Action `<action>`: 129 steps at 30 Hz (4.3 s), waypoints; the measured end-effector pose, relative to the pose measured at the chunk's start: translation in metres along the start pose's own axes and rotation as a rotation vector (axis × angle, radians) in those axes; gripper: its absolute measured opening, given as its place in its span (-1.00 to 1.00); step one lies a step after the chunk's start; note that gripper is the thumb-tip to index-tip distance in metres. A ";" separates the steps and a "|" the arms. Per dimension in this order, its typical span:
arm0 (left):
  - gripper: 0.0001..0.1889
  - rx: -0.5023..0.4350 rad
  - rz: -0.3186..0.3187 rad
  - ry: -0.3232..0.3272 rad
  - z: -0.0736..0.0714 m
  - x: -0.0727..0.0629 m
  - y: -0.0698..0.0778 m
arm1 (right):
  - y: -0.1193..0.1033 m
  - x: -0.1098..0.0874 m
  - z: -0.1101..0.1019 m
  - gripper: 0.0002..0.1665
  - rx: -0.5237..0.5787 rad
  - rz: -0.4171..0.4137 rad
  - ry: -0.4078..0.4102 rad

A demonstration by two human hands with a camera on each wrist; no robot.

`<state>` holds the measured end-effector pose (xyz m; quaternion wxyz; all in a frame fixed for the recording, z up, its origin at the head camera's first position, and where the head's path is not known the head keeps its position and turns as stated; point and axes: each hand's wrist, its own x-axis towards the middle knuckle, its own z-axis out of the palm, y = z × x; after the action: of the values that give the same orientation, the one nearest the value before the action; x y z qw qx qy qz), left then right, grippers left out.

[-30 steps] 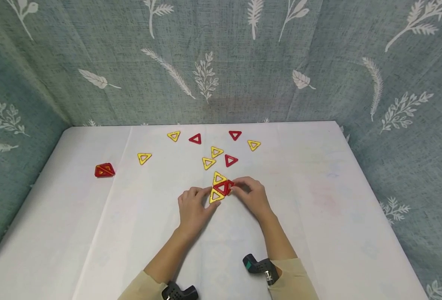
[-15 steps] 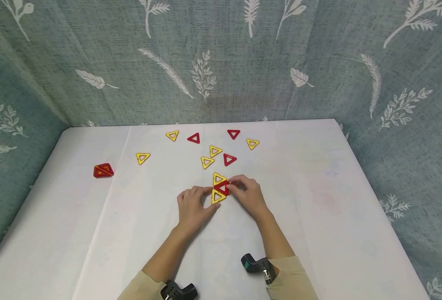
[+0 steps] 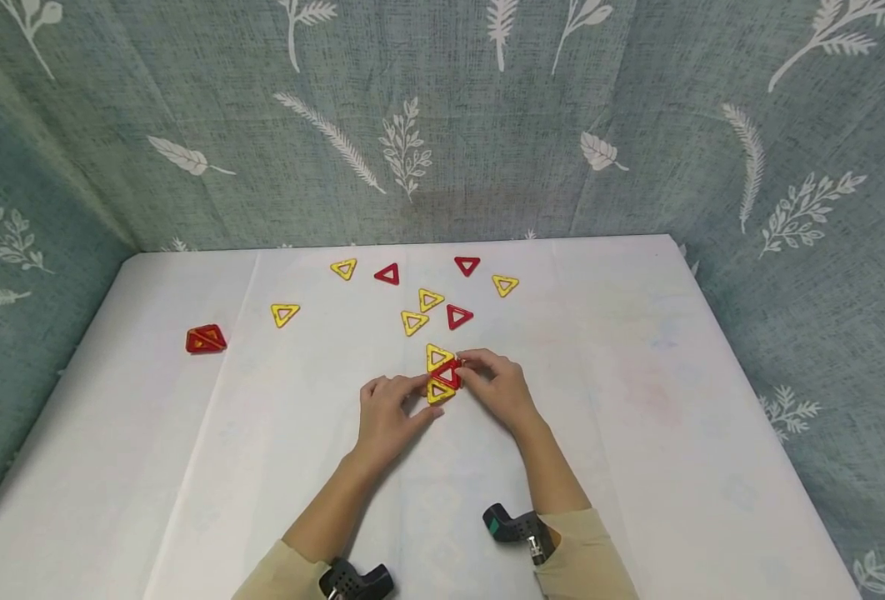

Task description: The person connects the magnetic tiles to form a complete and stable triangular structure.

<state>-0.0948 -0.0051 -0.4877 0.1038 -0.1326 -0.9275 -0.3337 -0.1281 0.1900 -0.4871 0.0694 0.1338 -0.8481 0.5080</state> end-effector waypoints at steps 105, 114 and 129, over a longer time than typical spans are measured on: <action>-0.59 -0.020 -0.081 0.059 0.000 0.000 -0.001 | 0.002 0.001 -0.015 -0.85 -0.176 0.070 -0.119; -0.47 0.026 -0.071 -0.006 0.001 -0.001 -0.001 | -0.001 0.000 -0.012 -0.85 -0.217 0.038 -0.149; -0.48 0.027 -0.076 -0.004 0.000 -0.001 0.000 | 0.000 0.001 -0.013 -0.83 -0.215 0.030 -0.198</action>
<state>-0.0935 -0.0052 -0.4884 0.0911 -0.0962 -0.9365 -0.3246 -0.1288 0.2011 -0.4809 -0.0081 0.1625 -0.9021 0.3997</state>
